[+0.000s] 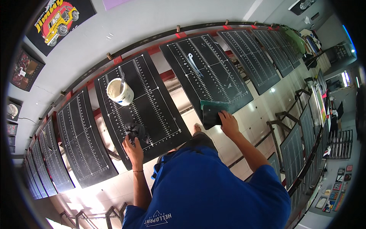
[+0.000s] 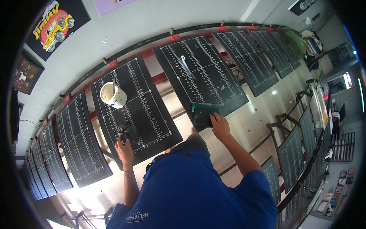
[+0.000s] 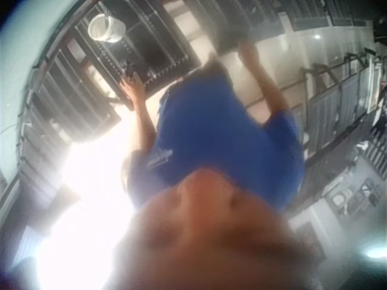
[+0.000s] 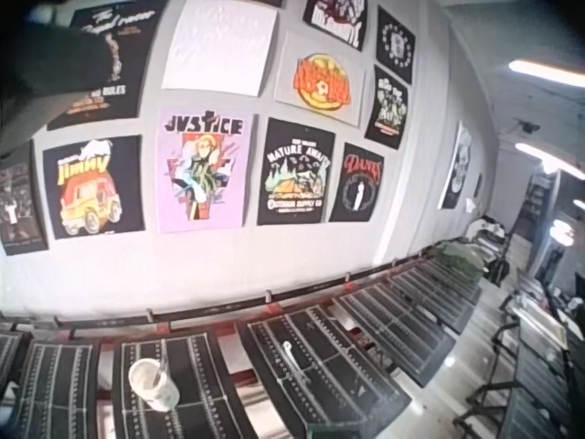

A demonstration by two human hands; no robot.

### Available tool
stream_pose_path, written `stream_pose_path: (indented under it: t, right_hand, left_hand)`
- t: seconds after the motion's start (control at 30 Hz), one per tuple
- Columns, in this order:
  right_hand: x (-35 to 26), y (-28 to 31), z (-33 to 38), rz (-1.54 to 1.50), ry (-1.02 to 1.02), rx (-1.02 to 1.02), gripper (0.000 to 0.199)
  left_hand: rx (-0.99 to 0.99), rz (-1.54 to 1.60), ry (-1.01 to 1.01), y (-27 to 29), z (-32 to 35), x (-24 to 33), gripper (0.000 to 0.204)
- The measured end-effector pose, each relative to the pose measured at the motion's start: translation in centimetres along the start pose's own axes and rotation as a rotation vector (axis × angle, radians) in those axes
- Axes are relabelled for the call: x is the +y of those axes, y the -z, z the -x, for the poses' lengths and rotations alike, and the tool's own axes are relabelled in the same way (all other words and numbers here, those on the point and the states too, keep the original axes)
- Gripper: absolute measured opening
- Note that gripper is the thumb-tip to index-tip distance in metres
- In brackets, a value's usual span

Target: The person uses a squeegee to spread white ink across a screen printing mesh. They repeatedly pull the squeegee across the screen to distribute the ink evenly. The person also uses a cloth to wipe the squeegee and occasionally moves a bucket of ink.

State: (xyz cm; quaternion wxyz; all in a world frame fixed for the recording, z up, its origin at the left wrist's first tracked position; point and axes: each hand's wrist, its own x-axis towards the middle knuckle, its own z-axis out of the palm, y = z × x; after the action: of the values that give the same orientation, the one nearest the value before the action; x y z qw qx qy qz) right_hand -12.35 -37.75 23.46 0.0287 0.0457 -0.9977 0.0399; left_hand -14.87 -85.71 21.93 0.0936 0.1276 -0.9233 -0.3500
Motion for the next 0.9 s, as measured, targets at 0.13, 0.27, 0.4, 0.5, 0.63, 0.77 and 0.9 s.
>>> stream_pose_path:
  t: [0.13,0.27,0.4,0.5,0.63,0.77,0.9]
  right_hand:
    - [0.0,0.2,-0.6,0.084,0.033,-0.041,0.049]
    - [0.1,0.9,-1.2,0.098,0.038,-0.051,0.053]
    - [1.1,4.4,-5.4,0.013,-0.035,-0.035,0.044]
    - [1.7,5.4,-7.0,-0.088,-0.07,0.076,0.032]
    - [-0.3,5.4,-4.2,-0.207,-0.096,0.046,0.036]
    - [-0.5,2.6,-2.3,-0.194,0.066,0.139,0.047]
    - [2.9,3.7,-10.2,-0.18,0.029,0.127,0.045]
  left_hand:
    - [-0.025,0.026,0.075,-0.3,0.5,-1.0,0.047]
    - [-0.029,0.05,0.106,0.1,0.9,-1.3,0.045]
    - [0.003,0.041,0.069,0.3,1.2,-1.6,0.042]
    - [0.009,0.051,0.091,0.3,1.1,-1.1,0.042]
    - [0.103,0.074,0.104,0.6,2.1,-1.0,0.041]
    - [0.153,0.072,0.141,-0.9,2.9,0.1,0.045]
    - [0.154,0.056,0.215,-2.5,2.7,3.8,0.057]
